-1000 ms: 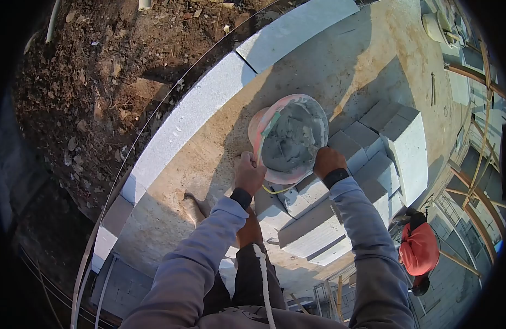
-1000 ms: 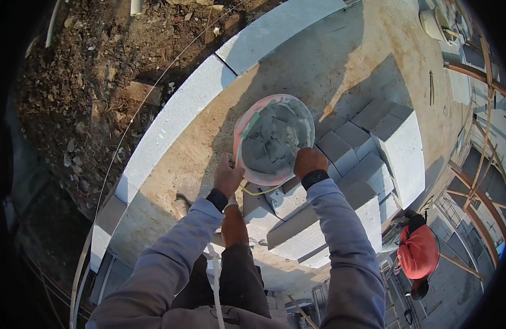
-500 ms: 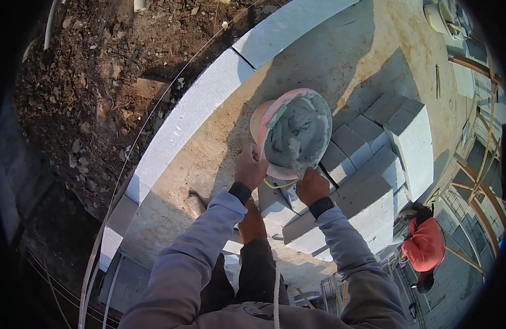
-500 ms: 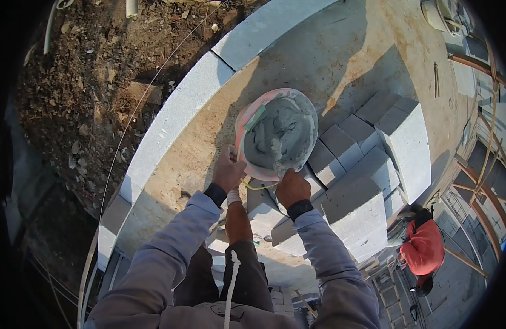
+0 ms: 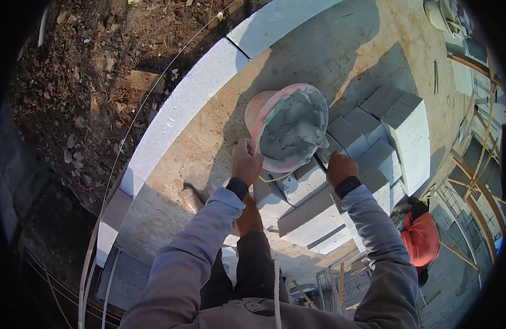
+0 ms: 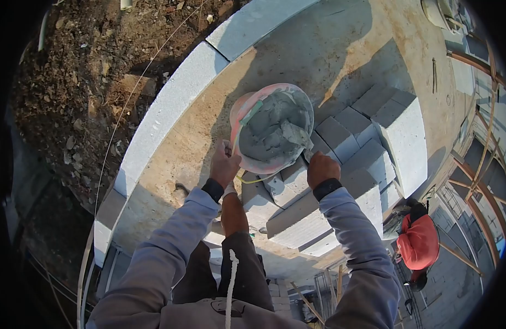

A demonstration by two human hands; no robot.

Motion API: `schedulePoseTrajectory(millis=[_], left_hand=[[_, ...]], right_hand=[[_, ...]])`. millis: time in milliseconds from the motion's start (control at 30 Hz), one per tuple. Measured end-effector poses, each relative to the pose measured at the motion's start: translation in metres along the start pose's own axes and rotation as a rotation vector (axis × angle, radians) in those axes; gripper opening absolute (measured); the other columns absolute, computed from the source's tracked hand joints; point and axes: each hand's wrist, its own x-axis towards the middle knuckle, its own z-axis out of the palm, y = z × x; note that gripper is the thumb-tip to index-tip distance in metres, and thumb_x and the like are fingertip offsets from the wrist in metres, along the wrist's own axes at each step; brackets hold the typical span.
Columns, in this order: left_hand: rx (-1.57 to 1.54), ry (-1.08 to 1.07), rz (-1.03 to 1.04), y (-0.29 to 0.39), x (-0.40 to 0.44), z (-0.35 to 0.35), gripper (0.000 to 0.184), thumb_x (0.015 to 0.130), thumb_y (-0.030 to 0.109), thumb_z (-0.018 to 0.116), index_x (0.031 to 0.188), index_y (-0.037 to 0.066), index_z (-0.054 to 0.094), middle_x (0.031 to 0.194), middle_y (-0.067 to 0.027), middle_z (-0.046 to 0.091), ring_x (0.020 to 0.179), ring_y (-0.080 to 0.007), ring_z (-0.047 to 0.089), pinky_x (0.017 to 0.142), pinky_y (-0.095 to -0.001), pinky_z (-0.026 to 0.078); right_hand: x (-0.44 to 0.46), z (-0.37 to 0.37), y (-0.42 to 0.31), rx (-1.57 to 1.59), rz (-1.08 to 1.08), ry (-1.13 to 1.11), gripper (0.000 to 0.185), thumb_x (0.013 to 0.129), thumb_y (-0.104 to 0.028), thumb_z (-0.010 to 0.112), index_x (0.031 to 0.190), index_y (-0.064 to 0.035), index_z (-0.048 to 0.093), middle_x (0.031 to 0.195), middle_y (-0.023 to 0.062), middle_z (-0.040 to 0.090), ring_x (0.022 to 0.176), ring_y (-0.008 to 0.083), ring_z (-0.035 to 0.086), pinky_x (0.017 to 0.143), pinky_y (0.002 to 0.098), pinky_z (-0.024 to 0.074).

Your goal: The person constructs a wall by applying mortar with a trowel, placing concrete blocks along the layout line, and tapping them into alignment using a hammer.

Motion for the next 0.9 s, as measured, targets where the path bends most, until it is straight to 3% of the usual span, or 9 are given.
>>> schedulePoseTrajectory(millis=[100,200,333,433,533,633,733,833,900], left_hand=[[0.005,0.016,-0.027,-0.016,0.005,0.006,0.021,0.071,0.009,0.058,0.087,0.002,0.047,0.076,-0.0068,0.05,0.069,-0.0183,0.048,0.066,-0.0321,0.043],[0.014,0.016,-0.027,-0.011,-0.003,0.007,0.02,0.072,0.008,0.056,0.09,0.002,0.048,0.078,-0.0079,0.05,0.072,-0.0198,0.05,0.068,-0.0337,0.043],[0.011,0.031,0.069,-0.016,0.001,0.012,0.023,0.074,0.004,0.055,0.096,0.001,0.049,0.082,-0.0073,0.055,0.074,-0.0138,0.053,0.069,-0.0287,0.046],[0.146,0.046,0.109,-0.003,0.001,0.008,0.022,0.074,0.003,0.053,0.096,0.001,0.049,0.081,-0.0088,0.056,0.074,-0.0165,0.054,0.07,-0.031,0.046],[0.13,-0.003,0.102,0.006,0.004,0.003,0.019,0.076,0.006,0.053,0.094,0.002,0.05,0.084,-0.0169,0.056,0.078,-0.0338,0.055,0.071,-0.0397,0.044],[0.166,0.001,0.102,0.021,0.002,0.002,0.017,0.077,0.006,0.053,0.093,0.002,0.051,0.083,-0.0167,0.057,0.077,-0.0338,0.056,0.071,-0.04,0.045],[0.143,-0.028,0.15,0.019,0.008,0.0,0.025,0.071,0.0,0.05,0.096,0.002,0.049,0.082,-0.0084,0.056,0.075,-0.0168,0.054,0.07,-0.0299,0.045],[0.008,-0.062,0.122,0.011,0.017,-0.011,0.02,0.074,0.002,0.052,0.094,0.002,0.051,0.079,-0.0127,0.056,0.074,-0.0243,0.055,0.07,-0.0345,0.045],[0.076,-0.028,0.115,-0.002,0.026,-0.022,0.021,0.073,0.001,0.052,0.094,0.002,0.051,0.079,-0.0109,0.056,0.073,-0.0216,0.054,0.07,-0.0329,0.045]], right_hand=[[-0.018,0.004,-0.011,0.052,-0.132,-0.168,0.015,0.076,-0.015,0.06,0.084,-0.0026,0.058,0.078,0.015,0.067,0.072,0.028,0.069,0.065,0.0375,0.0552],[-0.039,0.008,-0.037,0.236,-0.057,-0.265,0.021,0.071,-0.013,0.063,0.085,0.0008,0.056,0.079,0.0189,0.067,0.077,0.0327,0.068,0.07,0.039,0.0546],[-0.06,0.002,-0.051,0.349,-0.068,-0.219,0.022,0.071,-0.013,0.061,0.085,0.0019,0.053,0.076,0.0207,0.065,0.074,0.0342,0.067,0.068,0.041,0.0543],[-0.076,-0.01,-0.064,0.401,-0.087,-0.183,0.023,0.069,-0.012,0.061,0.084,0.0027,0.051,0.073,0.0199,0.064,0.069,0.0354,0.066,0.064,0.0415,0.0542],[-0.069,-0.016,-0.07,0.56,-0.07,-0.119,0.033,0.072,-0.018,0.064,0.092,0.0025,0.047,0.074,0.0225,0.063,0.073,0.0394,0.064,0.066,0.0478,0.0513],[-0.056,-0.012,-0.078,0.712,-0.021,-0.02,0.036,0.071,-0.021,0.067,0.093,0.0019,0.049,0.076,0.023,0.063,0.076,0.0407,0.063,0.068,0.048,0.0505],[-0.046,0.003,-0.083,0.833,0.032,-0.007,0.043,0.07,-0.023,0.069,0.099,0.0025,0.05,0.075,0.0216,0.063,0.077,0.0407,0.063,0.069,0.0477,0.0505],[-0.053,0.009,-0.087,0.999,0.096,0.052,0.04,0.069,-0.023,0.071,0.096,0.0,0.051,0.077,0.0228,0.063,0.077,0.0418,0.062,0.068,0.0484,0.0494],[-0.07,0.014,-0.091,1.025,0.137,0.105,0.037,0.069,-0.022,0.071,0.094,-0.0018,0.052,0.079,0.0236,0.063,0.078,0.0423,0.062,0.068,0.0488,0.0489]])
